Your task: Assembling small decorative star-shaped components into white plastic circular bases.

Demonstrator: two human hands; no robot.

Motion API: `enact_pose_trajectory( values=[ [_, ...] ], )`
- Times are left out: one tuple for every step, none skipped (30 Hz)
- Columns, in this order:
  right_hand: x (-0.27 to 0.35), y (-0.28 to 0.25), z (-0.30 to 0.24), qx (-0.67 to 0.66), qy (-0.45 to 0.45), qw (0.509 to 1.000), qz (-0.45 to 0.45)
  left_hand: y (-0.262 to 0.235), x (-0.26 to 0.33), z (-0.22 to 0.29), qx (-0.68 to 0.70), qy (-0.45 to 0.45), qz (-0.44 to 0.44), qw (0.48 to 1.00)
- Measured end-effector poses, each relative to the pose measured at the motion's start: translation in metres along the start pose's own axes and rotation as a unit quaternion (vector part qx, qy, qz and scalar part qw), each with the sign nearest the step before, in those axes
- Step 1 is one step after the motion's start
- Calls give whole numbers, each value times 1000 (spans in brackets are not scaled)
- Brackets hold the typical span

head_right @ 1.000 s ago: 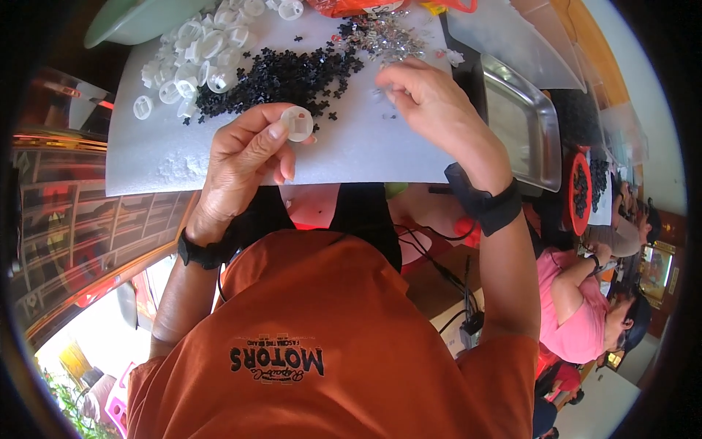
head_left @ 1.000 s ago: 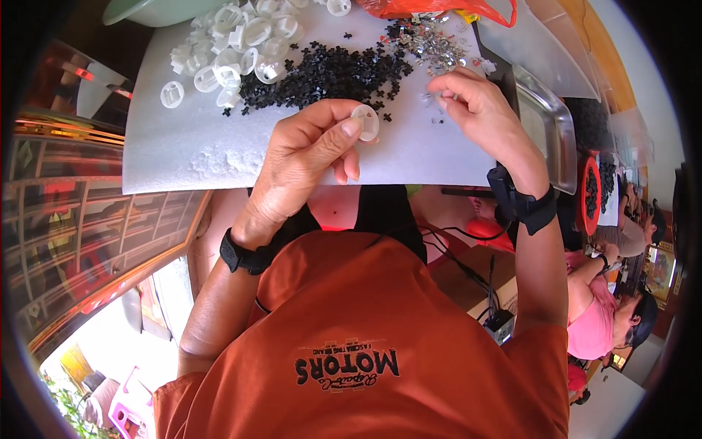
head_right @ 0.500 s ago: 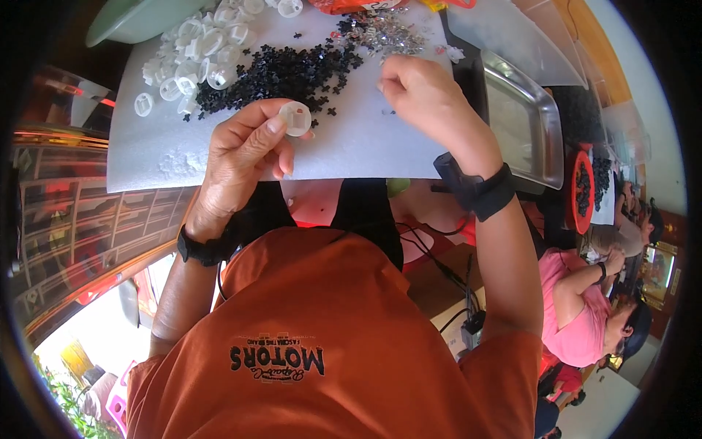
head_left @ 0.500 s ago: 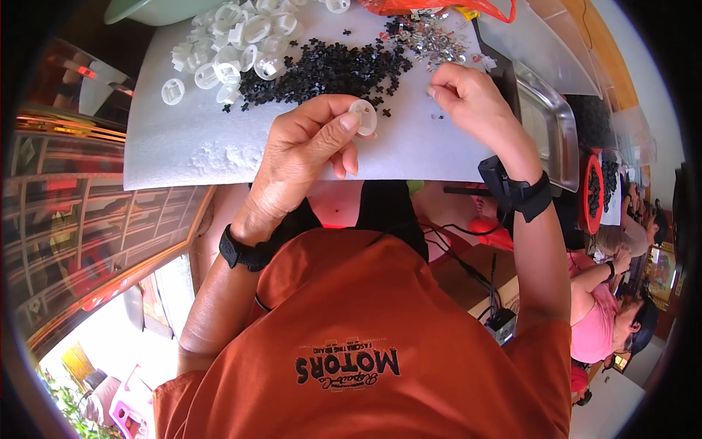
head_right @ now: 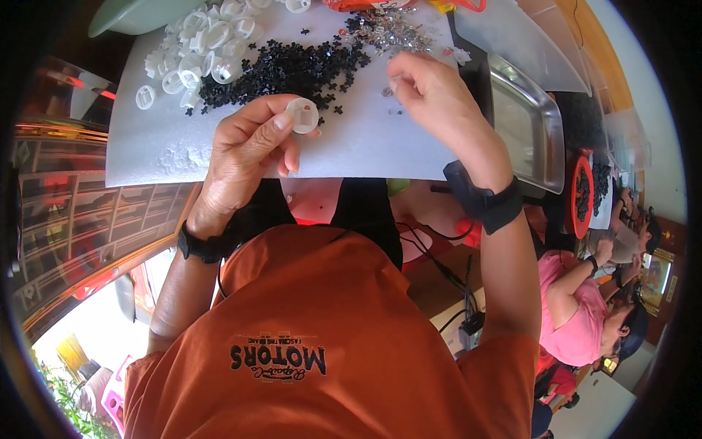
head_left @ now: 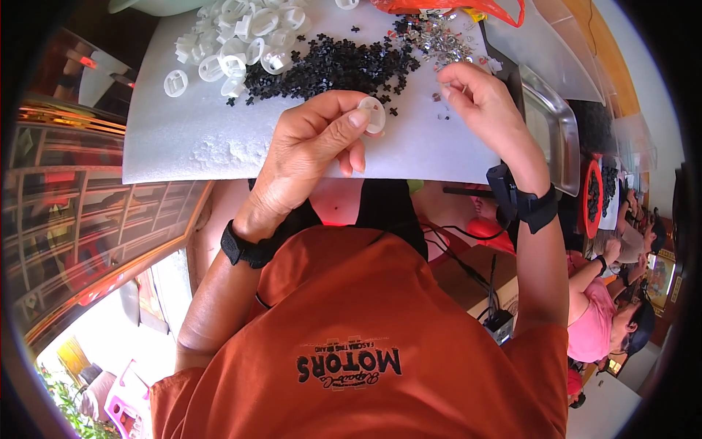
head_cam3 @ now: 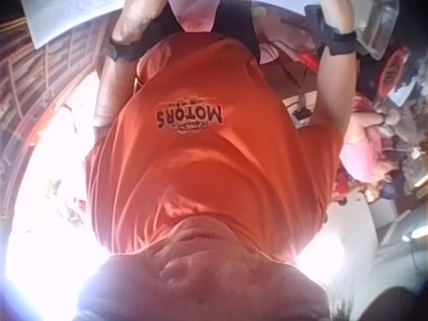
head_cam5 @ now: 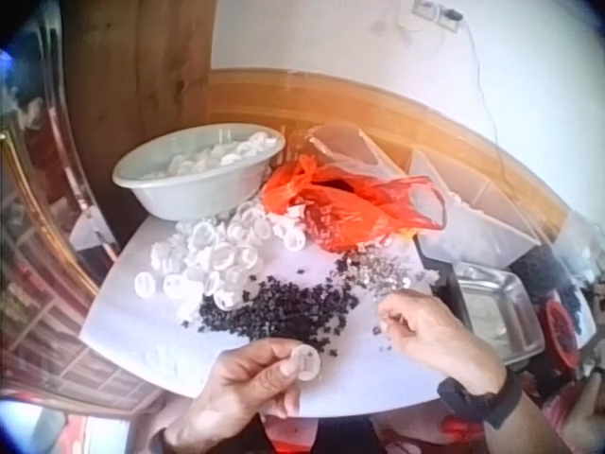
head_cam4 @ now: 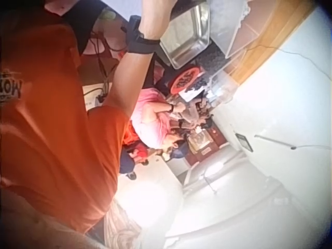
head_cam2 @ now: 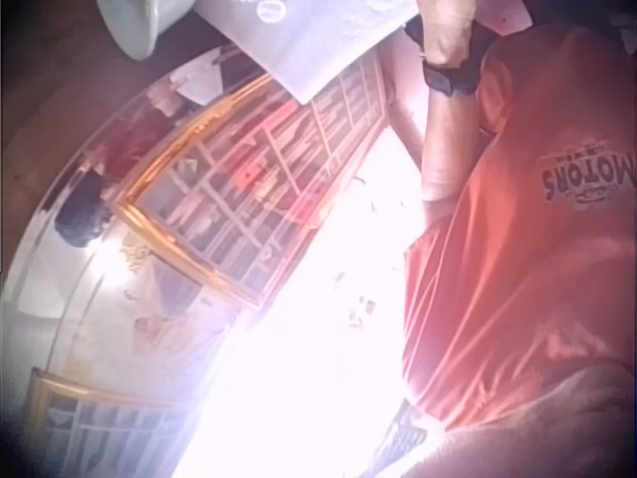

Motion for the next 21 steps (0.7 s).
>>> enact_pose_trajectory(
  values=[
    [1, 1, -5, 17, -21, 1000, -8, -1, 0, 0, 0, -4, 3, 1000],
    [2, 2, -9, 34, -41, 998, -16, -1, 1, 0, 0, -8, 6, 1000],
    [2, 2, -11, 34, -42, 998, -17, -2, 0, -1, 0, -8, 8, 1000],
    [4, 2, -15, 48, -51, 997, -15, -2, 0, -1, -2, -6, 6, 1000],
    [4, 1, -17, 62, -60, 996, -13, -2, 0, -1, -5, -5, 5, 1000],
    [4, 2, -17, 62, -61, 996, -13, -2, 0, -1, -5, -5, 5, 1000],
    [4, 2, -17, 51, -58, 997, -18, -2, 0, -1, -4, -1, 4, 1000],
    [5, 4, -16, 40, -55, 997, -22, -2, 0, 0, -4, 4, 2, 1000],
    [4, 5, -13, 40, -55, 997, -22, -2, 1, 0, -4, 4, 3, 1000],
    [2, 7, -8, 57, -65, 996, -19, -2, 1, 0, -3, 0, 5, 1000],
    [1, 8, -6, 75, -76, 994, -16, -2, 1, 0, -1, -3, 7, 1000],
    [1, 7, -6, 75, -75, 994, -15, -1, 0, 0, -1, -3, 6, 1000],
    [-1, 8, -5, 71, -64, 995, -9, -2, 0, 0, 4, -5, 7, 1000],
    [-2, 8, -5, 66, -52, 996, -3, -2, 0, -1, 9, -8, 8, 1000],
    [-2, 8, -4, 65, -53, 996, -3, -3, 0, -1, 8, -8, 8, 1000],
    [-3, 9, -3, 74, -55, 996, -1, -3, 0, -1, 10, -11, 8, 1000],
    [-3, 9, -2, 83, -56, 995, 1, -3, 0, -2, 11, -15, 8, 1000],
    [-3, 10, -2, 83, -56, 995, 1, -3, 0, -1, 11, -15, 8, 1000],
    [-3, 10, -3, 91, -57, 994, 3, -3, 0, 0, 7, -17, 8, 1000],
    [-3, 10, -4, 100, -57, 993, 4, -3, 0, 0, 2, -20, 7, 1000],
    [-2, 9, -5, 100, -57, 993, 4, -4, 0, 0, 3, -20, 7, 1000]
  ],
)
Point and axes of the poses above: each hand's wrist, its own x-axis away from the middle knuckle, its own y-axis out of the palm, z = x × y, the point moved 5 cm from there along -x, towards the middle knuckle, and after that the axes turned 5 degrees about -y, right-handed, at the moved point
